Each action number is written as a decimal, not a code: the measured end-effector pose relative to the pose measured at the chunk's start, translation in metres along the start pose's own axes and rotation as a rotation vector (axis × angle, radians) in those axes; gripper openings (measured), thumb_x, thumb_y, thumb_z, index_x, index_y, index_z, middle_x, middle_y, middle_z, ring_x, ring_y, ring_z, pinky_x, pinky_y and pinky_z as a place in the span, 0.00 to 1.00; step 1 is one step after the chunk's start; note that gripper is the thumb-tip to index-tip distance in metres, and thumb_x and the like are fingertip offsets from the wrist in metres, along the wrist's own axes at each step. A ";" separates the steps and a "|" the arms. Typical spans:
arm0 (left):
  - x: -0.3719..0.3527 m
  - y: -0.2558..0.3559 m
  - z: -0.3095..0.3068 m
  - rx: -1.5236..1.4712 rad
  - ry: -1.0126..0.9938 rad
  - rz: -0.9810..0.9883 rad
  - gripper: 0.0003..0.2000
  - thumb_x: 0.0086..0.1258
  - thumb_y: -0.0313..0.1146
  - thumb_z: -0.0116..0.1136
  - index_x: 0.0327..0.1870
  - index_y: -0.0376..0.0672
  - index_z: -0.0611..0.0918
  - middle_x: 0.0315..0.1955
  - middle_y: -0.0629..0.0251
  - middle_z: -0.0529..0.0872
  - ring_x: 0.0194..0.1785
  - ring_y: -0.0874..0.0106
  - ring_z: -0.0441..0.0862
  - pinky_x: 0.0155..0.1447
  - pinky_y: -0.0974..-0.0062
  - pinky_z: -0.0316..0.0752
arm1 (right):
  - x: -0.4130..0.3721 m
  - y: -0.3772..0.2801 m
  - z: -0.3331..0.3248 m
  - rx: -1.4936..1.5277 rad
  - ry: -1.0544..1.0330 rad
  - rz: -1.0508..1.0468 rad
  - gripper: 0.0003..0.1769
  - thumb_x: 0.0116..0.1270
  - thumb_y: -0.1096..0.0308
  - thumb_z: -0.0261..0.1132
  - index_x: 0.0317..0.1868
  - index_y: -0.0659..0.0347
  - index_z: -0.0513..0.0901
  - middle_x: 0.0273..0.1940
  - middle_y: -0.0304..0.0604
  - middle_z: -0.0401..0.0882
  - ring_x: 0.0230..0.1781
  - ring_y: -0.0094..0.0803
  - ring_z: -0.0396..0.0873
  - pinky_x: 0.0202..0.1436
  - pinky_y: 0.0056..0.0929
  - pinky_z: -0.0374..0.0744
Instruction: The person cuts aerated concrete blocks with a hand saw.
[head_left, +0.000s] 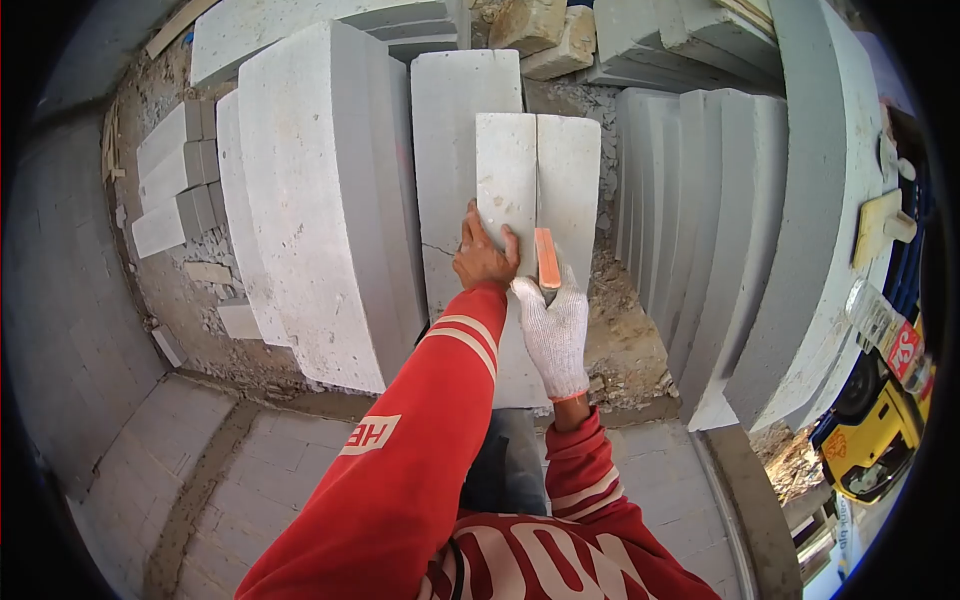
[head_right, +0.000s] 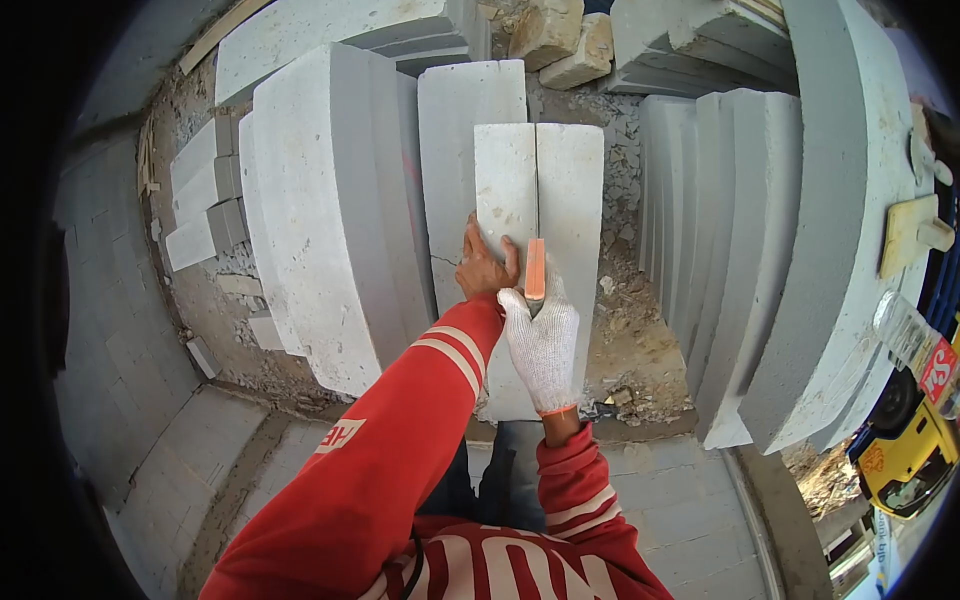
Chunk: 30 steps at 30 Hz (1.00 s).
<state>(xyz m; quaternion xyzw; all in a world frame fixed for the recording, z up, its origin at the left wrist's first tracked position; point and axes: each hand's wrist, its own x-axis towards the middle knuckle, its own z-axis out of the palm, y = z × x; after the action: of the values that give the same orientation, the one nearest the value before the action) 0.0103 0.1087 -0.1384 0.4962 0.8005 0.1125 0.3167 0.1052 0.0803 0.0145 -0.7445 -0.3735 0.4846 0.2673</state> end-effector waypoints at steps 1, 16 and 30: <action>-0.011 0.002 -0.001 0.023 -0.017 -0.010 0.34 0.73 0.45 0.54 0.79 0.44 0.63 0.63 0.47 0.81 0.56 0.45 0.87 0.59 0.49 0.82 | -0.023 0.011 -0.012 0.050 -0.036 0.110 0.20 0.71 0.65 0.70 0.54 0.73 0.80 0.27 0.49 0.81 0.24 0.29 0.76 0.31 0.34 0.78; 0.001 0.010 0.003 0.021 0.026 0.079 0.34 0.75 0.43 0.52 0.79 0.40 0.61 0.67 0.42 0.79 0.60 0.43 0.85 0.61 0.49 0.81 | -0.078 0.047 -0.028 0.086 -0.013 0.138 0.25 0.67 0.68 0.74 0.61 0.69 0.80 0.35 0.49 0.86 0.30 0.30 0.81 0.35 0.33 0.81; -0.010 -0.008 0.010 -0.024 0.030 0.017 0.35 0.73 0.44 0.53 0.80 0.44 0.61 0.66 0.46 0.79 0.59 0.44 0.85 0.62 0.47 0.79 | -0.077 0.056 -0.028 0.084 -0.066 0.213 0.22 0.65 0.73 0.67 0.60 0.69 0.81 0.32 0.39 0.81 0.27 0.21 0.74 0.33 0.23 0.78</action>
<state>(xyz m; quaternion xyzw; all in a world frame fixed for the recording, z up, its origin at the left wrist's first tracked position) 0.0139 0.0950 -0.1464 0.4975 0.7994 0.1323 0.3097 0.1285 -0.0155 0.0234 -0.7516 -0.2803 0.5497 0.2331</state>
